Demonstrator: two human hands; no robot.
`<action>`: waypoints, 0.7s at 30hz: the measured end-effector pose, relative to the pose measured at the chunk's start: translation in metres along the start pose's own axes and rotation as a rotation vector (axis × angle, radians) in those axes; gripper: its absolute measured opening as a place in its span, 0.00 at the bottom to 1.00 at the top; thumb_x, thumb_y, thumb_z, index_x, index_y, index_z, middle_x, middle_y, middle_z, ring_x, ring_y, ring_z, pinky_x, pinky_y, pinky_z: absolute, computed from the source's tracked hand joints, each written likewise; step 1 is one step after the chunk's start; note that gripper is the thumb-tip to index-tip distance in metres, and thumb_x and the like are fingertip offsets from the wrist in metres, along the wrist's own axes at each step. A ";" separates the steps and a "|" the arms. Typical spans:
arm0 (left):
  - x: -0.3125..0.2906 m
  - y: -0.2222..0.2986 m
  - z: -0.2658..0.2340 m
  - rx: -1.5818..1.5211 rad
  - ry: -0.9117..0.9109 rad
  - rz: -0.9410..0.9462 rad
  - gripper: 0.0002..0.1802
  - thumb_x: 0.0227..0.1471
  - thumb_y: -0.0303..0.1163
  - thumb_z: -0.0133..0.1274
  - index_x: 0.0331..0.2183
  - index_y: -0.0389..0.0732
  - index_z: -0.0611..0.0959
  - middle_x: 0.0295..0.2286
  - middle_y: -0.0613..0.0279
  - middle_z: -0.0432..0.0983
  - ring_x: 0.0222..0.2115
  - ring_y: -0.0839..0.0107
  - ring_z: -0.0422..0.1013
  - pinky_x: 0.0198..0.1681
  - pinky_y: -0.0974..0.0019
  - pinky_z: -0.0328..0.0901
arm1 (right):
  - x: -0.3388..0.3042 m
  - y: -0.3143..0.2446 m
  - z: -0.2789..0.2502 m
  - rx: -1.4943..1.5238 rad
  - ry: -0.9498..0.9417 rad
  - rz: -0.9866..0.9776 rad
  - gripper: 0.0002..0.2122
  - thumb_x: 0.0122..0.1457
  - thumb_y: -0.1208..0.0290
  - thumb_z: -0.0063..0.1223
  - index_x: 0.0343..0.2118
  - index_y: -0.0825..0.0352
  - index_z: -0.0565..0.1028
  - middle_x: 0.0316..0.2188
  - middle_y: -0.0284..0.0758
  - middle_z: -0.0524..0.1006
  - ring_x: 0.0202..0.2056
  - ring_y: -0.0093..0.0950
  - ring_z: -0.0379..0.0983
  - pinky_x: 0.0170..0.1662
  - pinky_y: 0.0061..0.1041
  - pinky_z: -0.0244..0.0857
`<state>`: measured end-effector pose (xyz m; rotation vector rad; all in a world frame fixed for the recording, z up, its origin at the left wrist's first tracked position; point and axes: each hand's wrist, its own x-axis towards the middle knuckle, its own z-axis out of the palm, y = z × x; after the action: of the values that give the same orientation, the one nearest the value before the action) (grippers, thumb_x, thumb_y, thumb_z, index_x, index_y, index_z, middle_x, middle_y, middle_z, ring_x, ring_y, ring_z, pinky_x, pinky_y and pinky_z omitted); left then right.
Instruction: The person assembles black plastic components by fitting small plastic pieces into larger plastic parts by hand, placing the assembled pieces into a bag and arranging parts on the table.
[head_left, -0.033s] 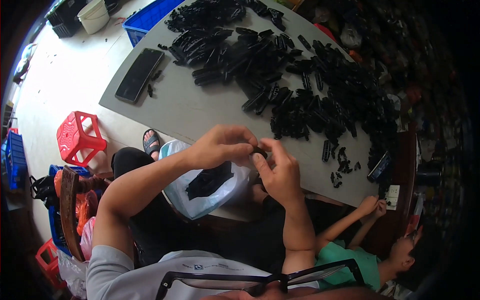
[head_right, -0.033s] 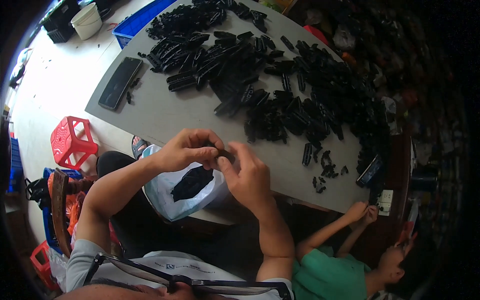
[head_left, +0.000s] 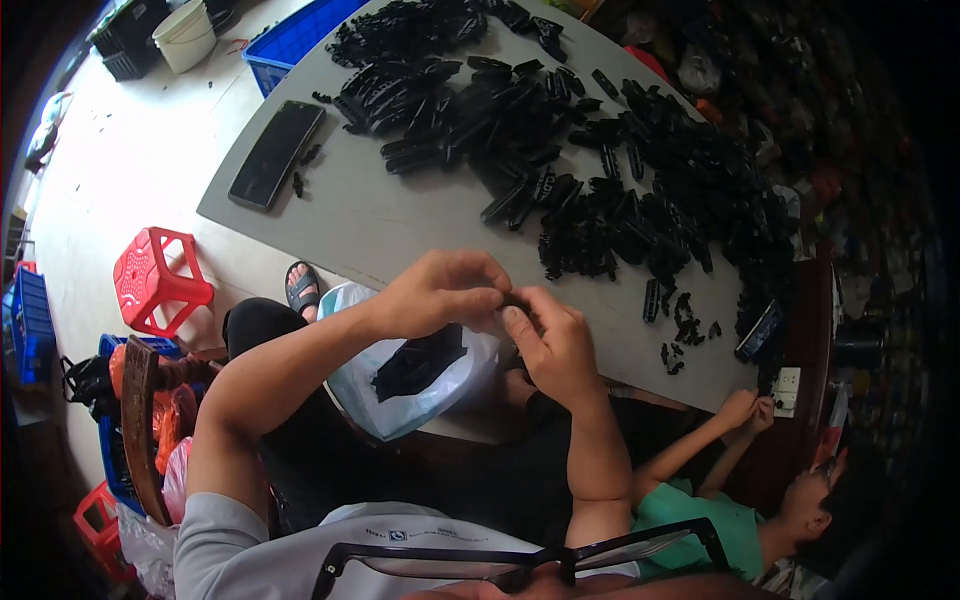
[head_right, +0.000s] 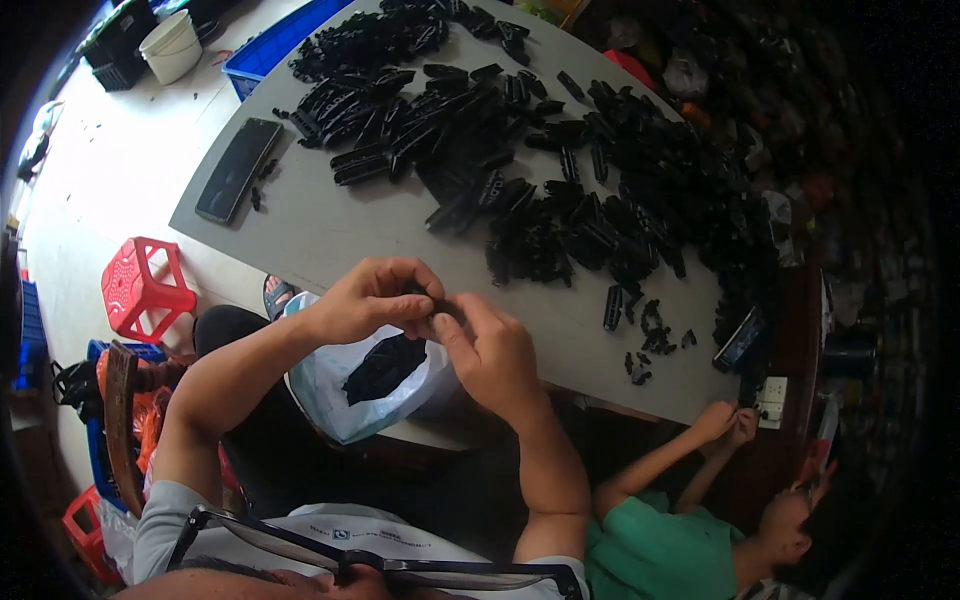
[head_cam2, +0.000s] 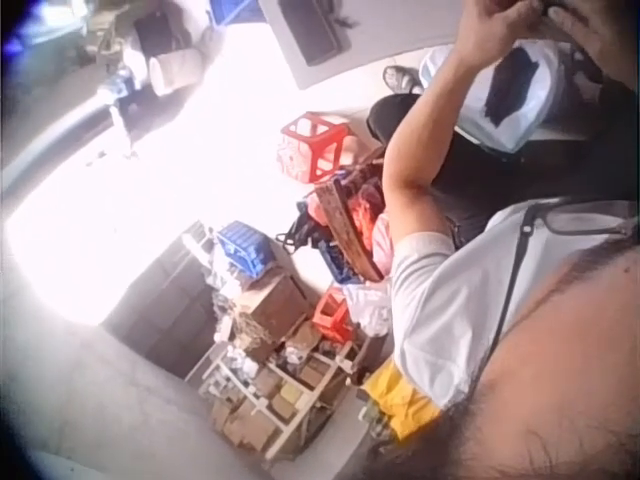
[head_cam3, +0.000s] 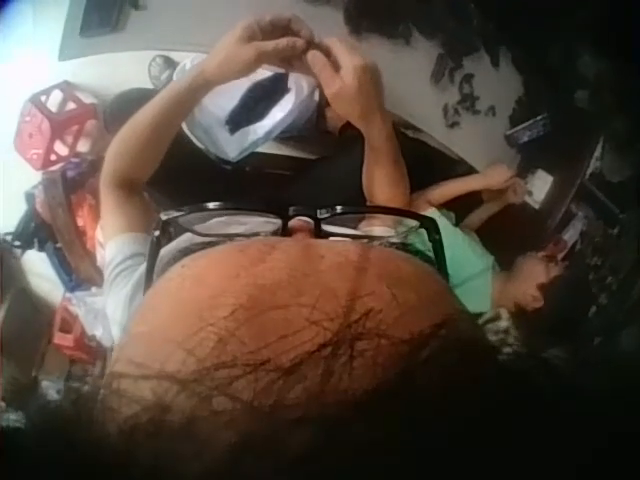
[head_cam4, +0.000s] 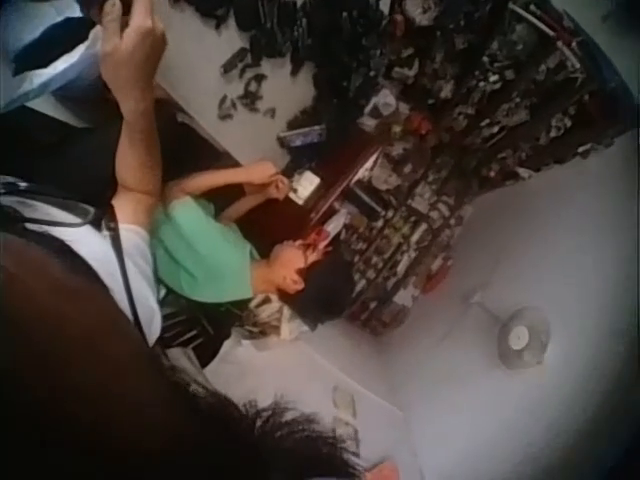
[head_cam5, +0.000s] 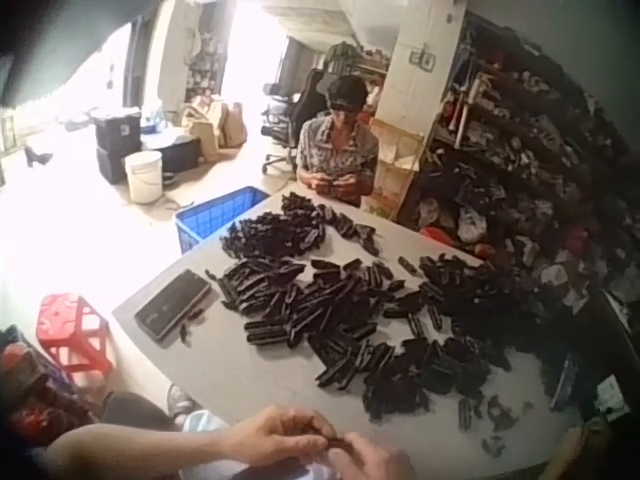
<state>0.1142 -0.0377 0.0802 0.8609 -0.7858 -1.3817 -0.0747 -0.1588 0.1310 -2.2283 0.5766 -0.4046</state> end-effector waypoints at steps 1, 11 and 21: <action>0.000 -0.003 -0.002 0.009 -0.006 -0.005 0.13 0.68 0.34 0.57 0.47 0.34 0.81 0.36 0.62 0.81 0.36 0.76 0.79 0.40 0.71 0.75 | 0.003 0.004 0.000 0.125 -0.169 0.133 0.11 0.63 0.69 0.62 0.44 0.71 0.79 0.33 0.46 0.84 0.32 0.41 0.84 0.35 0.34 0.75; 0.009 0.016 -0.003 0.967 0.186 0.145 0.14 0.62 0.35 0.59 0.48 0.41 0.81 0.37 0.54 0.80 0.36 0.59 0.79 0.41 0.59 0.74 | -0.001 0.011 0.015 0.127 -0.131 0.021 0.13 0.63 0.65 0.63 0.44 0.69 0.79 0.33 0.48 0.85 0.34 0.44 0.85 0.37 0.39 0.76; 0.055 0.006 -0.025 1.541 0.400 0.564 0.13 0.56 0.29 0.60 0.44 0.40 0.82 0.54 0.51 0.74 0.54 0.48 0.72 0.56 0.52 0.69 | 0.015 0.035 0.010 -0.355 0.370 0.027 0.13 0.57 0.63 0.71 0.37 0.66 0.80 0.22 0.34 0.80 0.25 0.34 0.79 0.29 0.36 0.72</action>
<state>0.1411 -0.0913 0.0721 1.7776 -1.5942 0.1410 -0.0674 -0.1815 0.0997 -2.4935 0.9327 -0.7592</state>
